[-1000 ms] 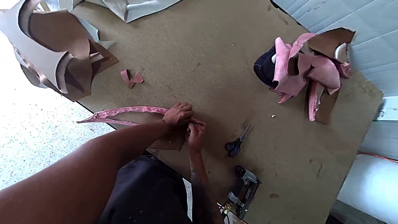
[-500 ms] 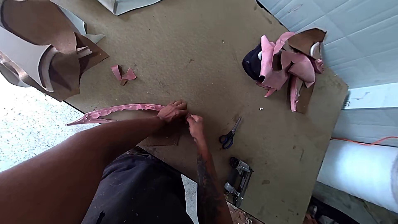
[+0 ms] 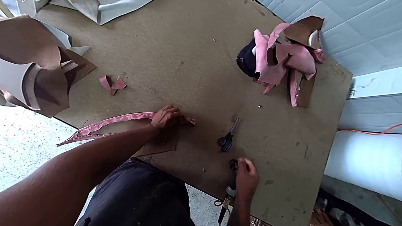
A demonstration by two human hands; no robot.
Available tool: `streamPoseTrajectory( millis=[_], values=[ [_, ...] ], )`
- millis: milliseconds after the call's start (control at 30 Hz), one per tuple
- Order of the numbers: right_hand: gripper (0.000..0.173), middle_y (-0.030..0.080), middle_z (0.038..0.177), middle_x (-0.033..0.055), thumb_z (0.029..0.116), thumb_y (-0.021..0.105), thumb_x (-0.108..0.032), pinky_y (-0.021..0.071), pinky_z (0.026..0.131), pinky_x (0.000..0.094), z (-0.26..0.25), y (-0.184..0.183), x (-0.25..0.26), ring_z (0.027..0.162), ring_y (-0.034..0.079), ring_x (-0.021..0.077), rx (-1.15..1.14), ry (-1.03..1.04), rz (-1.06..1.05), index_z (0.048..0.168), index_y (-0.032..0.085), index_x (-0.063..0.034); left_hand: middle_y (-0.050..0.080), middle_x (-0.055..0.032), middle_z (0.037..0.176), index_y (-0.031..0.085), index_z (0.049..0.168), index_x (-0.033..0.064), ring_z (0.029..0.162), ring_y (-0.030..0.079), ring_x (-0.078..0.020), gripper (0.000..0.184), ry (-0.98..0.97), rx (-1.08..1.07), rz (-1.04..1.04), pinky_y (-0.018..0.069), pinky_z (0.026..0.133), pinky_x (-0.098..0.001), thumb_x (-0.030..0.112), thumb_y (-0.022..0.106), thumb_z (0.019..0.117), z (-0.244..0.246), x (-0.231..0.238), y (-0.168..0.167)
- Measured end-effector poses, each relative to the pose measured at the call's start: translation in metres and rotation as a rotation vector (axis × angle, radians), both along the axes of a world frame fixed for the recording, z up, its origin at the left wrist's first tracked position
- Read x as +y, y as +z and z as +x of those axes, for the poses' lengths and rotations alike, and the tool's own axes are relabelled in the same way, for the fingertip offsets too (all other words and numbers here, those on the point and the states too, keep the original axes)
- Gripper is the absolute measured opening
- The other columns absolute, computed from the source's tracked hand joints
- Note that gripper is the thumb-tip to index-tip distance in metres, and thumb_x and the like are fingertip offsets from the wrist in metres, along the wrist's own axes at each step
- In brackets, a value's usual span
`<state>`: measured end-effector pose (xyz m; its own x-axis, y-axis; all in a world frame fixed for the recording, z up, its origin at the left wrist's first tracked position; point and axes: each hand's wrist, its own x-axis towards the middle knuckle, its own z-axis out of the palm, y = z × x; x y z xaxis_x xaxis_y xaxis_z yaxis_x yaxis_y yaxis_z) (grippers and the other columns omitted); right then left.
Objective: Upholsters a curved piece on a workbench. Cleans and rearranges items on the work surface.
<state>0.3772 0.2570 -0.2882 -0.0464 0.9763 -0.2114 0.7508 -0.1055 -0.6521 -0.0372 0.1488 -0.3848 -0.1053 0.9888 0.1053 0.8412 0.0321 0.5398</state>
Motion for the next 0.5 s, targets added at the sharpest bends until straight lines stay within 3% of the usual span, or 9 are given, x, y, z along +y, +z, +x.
streamPoseTrajectory(
  millis=[67, 133, 233, 367, 500],
  values=[
    [0.047, 0.069, 0.114, 0.0206, 0.0969, 0.068, -0.037, 0.0553, 0.093, 0.0562, 0.05, -0.004, -0.009, 0.105, 0.067, 0.0336, -0.17, -0.085, 0.033, 0.124, 0.065, 0.0009, 0.067, 0.0043, 0.099, 0.069, 0.094, 0.0191, 0.094, 0.061, -0.0169, 0.031, 0.013, -0.014, -0.016, 0.0523, 0.083, -0.0351, 0.042, 0.051, 0.106, 0.0, 0.001, 0.002],
    [0.07, 0.061, 0.126, 0.0287, 0.0856, 0.08, -0.043, 0.0503, 0.097, 0.0631, 0.076, -0.019, -0.022, 0.116, 0.06, 0.0438, -0.293, -0.097, 0.017, 0.135, 0.059, 0.0017, 0.066, 0.0048, 0.098, 0.069, 0.093, 0.0194, 0.093, 0.06, -0.0165, 0.031, 0.019, -0.018, -0.023, 0.0518, 0.083, -0.0343, 0.042, 0.051, 0.106, -0.001, 0.001, 0.002],
    [0.084, 0.052, 0.137, 0.0296, 0.0719, 0.092, -0.041, 0.0462, 0.104, 0.0618, 0.086, -0.044, -0.038, 0.127, 0.051, 0.0461, -0.403, -0.114, 0.079, 0.139, 0.059, -0.0031, 0.067, 0.0052, 0.097, 0.069, 0.093, 0.0195, 0.094, 0.061, -0.0159, 0.031, 0.022, -0.038, -0.01, 0.0524, 0.084, -0.0339, 0.042, 0.051, 0.1058, -0.001, 0.003, -0.001],
    [0.088, 0.051, 0.14, 0.0294, 0.07, 0.095, -0.035, 0.0491, 0.102, 0.0622, 0.067, -0.047, -0.047, 0.129, 0.053, 0.0452, -0.495, -0.06, 0.03, 0.142, 0.055, -0.0026, 0.068, 0.0056, 0.101, 0.07, 0.096, 0.02, 0.097, 0.062, -0.0159, 0.029, 0.028, -0.065, -0.033, 0.0531, 0.085, -0.0344, 0.041, 0.051, 0.1056, -0.001, 0.0, 0.003],
    [0.082, 0.056, 0.133, 0.0296, 0.0725, 0.09, -0.018, 0.0484, 0.1, 0.0641, 0.057, -0.035, -0.043, 0.122, 0.056, 0.0454, -0.467, -0.096, -0.032, 0.143, 0.051, -0.0009, 0.067, 0.0033, 0.105, 0.071, 0.1, 0.0197, 0.101, 0.062, -0.018, 0.028, 0.036, -0.097, -0.024, 0.054, 0.089, -0.036, 0.039, 0.052, 0.1057, 0.001, 0.0, 0.003]
  ],
)
